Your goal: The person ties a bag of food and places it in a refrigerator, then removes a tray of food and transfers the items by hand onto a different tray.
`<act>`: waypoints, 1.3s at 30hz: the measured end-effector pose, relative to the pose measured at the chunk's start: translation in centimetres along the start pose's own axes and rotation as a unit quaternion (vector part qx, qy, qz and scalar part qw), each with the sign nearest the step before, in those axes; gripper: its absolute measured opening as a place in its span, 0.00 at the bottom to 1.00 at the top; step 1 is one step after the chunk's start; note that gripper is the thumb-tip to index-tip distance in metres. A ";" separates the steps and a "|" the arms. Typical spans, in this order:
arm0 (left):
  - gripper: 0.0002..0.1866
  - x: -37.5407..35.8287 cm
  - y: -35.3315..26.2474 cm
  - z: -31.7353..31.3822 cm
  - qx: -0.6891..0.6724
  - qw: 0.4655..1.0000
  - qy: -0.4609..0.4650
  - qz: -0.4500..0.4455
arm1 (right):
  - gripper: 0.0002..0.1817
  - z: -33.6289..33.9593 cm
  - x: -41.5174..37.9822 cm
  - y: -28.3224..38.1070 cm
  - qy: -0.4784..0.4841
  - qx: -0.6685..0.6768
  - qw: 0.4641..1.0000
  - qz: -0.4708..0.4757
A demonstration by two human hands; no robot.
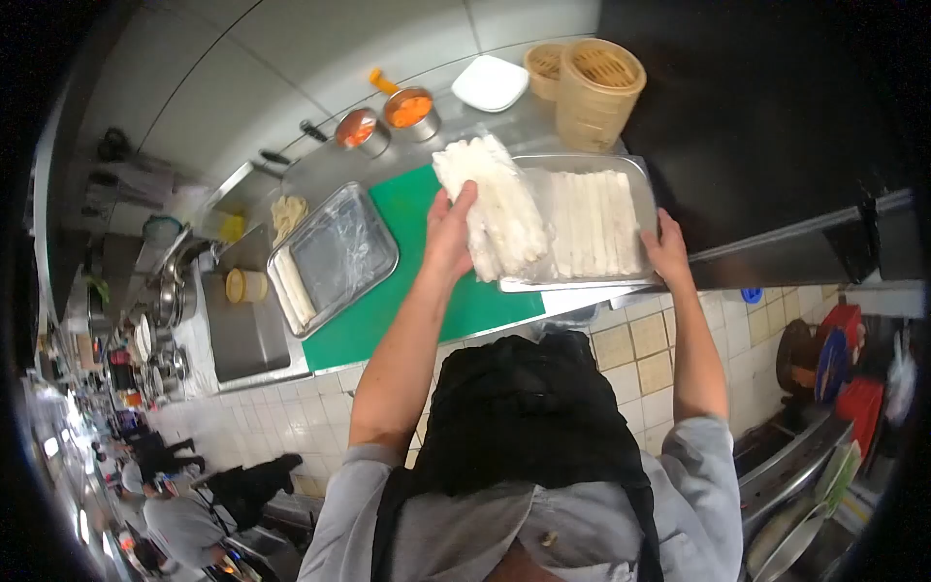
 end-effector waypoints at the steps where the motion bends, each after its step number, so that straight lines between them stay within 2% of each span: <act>1: 0.28 -0.1 0.1 0.8 0.010 1.000 0.000 -0.013 | 0.30 -0.4 -0.2 0.5 0.002 -0.078 0.996 0.047; 3: 0.27 -1.8 -0.2 2.5 0.025 0.999 -0.010 -0.033 | 0.32 0.3 -0.9 4.2 -0.049 0.002 0.996 0.071; 5: 0.31 -4.7 -0.3 3.7 0.020 0.994 -0.026 -0.106 | 0.30 0.8 -1.5 10.0 -0.091 0.083 0.989 0.078; 7: 0.32 -7.5 0.2 6.0 -0.005 0.995 -0.048 -0.084 | 0.31 -0.8 -2.7 14.7 -0.070 0.208 0.972 0.079; 10: 0.33 -10.8 1.5 9.5 -0.045 0.995 -0.065 -0.055 | 0.33 -6.3 -5.9 21.5 0.077 0.239 0.965 0.080; 12: 0.36 -11.6 2.6 11.8 -0.064 0.994 -0.072 -0.050 | 0.33 -10.9 -8.2 24.5 0.172 0.281 0.935 0.129; 13: 0.36 -12.3 2.5 12.2 -0.067 0.993 -0.078 -0.052 | 0.35 -12.5 -9.3 26.3 0.213 0.313 0.921 0.091; 15: 0.39 -13.4 1.9 12.2 -0.062 0.993 -0.059 -0.079 | 0.36 -14.7 -10.1 28.9 0.252 0.272 0.918 0.141; 16: 0.44 -13.5 1.5 12.2 -0.027 0.994 -0.035 -0.102 | 0.36 -15.2 -10.1 29.8 0.255 0.269 0.918 0.141; 17: 0.44 -13.7 1.3 12.2 -0.031 0.994 -0.038 -0.102 | 0.36 -15.6 -10.1 30.8 0.233 0.271 0.919 0.164; 19: 0.48 -14.5 0.4 11.0 0.107 0.971 -0.056 -0.208 | 0.35 -15.3 -9.3 33.0 0.188 0.282 0.922 0.186; 20: 0.50 -15.2 -0.4 10.1 0.130 0.964 -0.049 -0.227 | 0.34 -14.7 -8.7 33.8 0.166 0.268 0.923 0.221; 21: 0.48 -15.9 -1.6 9.0 0.185 0.942 -0.046 -0.276 | 0.34 -14.0 -8.2 34.6 0.142 0.252 0.923 0.255; 23: 0.46 -17.2 -4.5 7.7 0.360 0.854 -0.069 -0.369 | 0.32 -11.8 -7.9 37.0 0.097 0.202 0.929 0.294; 24: 0.46 -18.1 -5.7 6.9 0.358 0.857 -0.067 -0.366 | 0.32 -10.7 -8.1 38.0 0.071 0.190 0.928 0.313; 25: 0.46 -19.2 -7.0 6.0 0.381 0.830 -0.048 -0.404 | 0.32 -9.8 -8.5 38.6 0.044 0.177 0.926 0.332; 26: 0.45 -20.0 -7.5 5.8 0.404 0.801 -0.028 -0.441 | 0.32 -9.3 -9.0 38.8 0.013 0.178 0.917 0.358; 29: 0.44 -21.4 -7.0 6.4 0.441 0.780 -0.023 -0.444 | 0.33 -8.9 -10.7 39.0 0.015 0.098 0.907 0.409; 31: 0.41 -18.1 -2.3 10.1 0.425 0.825 -0.047 -0.370 | 0.33 -13.1 -12.2 35.2 0.069 0.064 0.937 0.336; 32: 0.40 -15.2 0.7 12.4 0.424 0.854 -0.075 -0.293 | 0.32 -16.5 -12.5 31.9 0.113 0.037 0.947 0.298; 33: 0.39 -12.6 4.2 15.5 0.526 0.813 -0.119 -0.220 | 0.30 -19.0 -12.6 29.3 0.159 0.012 0.952 0.262; 34: 0.39 -11.1 7.7 17.9 0.639 0.735 -0.178 -0.142 | 0.30 -19.3 -12.6 28.5 0.153 0.007 0.952 0.264; 35: 0.39 -10.6 7.3 17.8 0.637 0.735 -0.180 -0.146 | 0.29 -19.4 -12.6 27.9 0.168 0.048 0.959 0.221; 37: 0.39 -10.9 7.4 18.4 0.566 0.778 -0.172 -0.214 | 0.27 -19.7 -12.8 26.4 0.192 0.091 0.963 0.165; 38: 0.45 -10.5 7.3 18.5 0.554 0.777 -0.190 -0.232 | 0.26 -19.6 -12.8 25.7 0.194 0.055 0.956 0.213; 39: 0.45 -9.8 6.7 18.2 0.553 0.774 -0.191 -0.243 | 0.26 -19.8 -11.0 25.4 0.182 0.017 0.942 0.282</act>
Point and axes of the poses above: each hand's wrist, its own x-axis towards the middle knuckle, its own z-axis out of the back of the hand, y = z × x, the point moved 1 cm from there along x, towards the middle knuckle, and after that the axes turned 11 degrees about z, right-handed, at the moved point
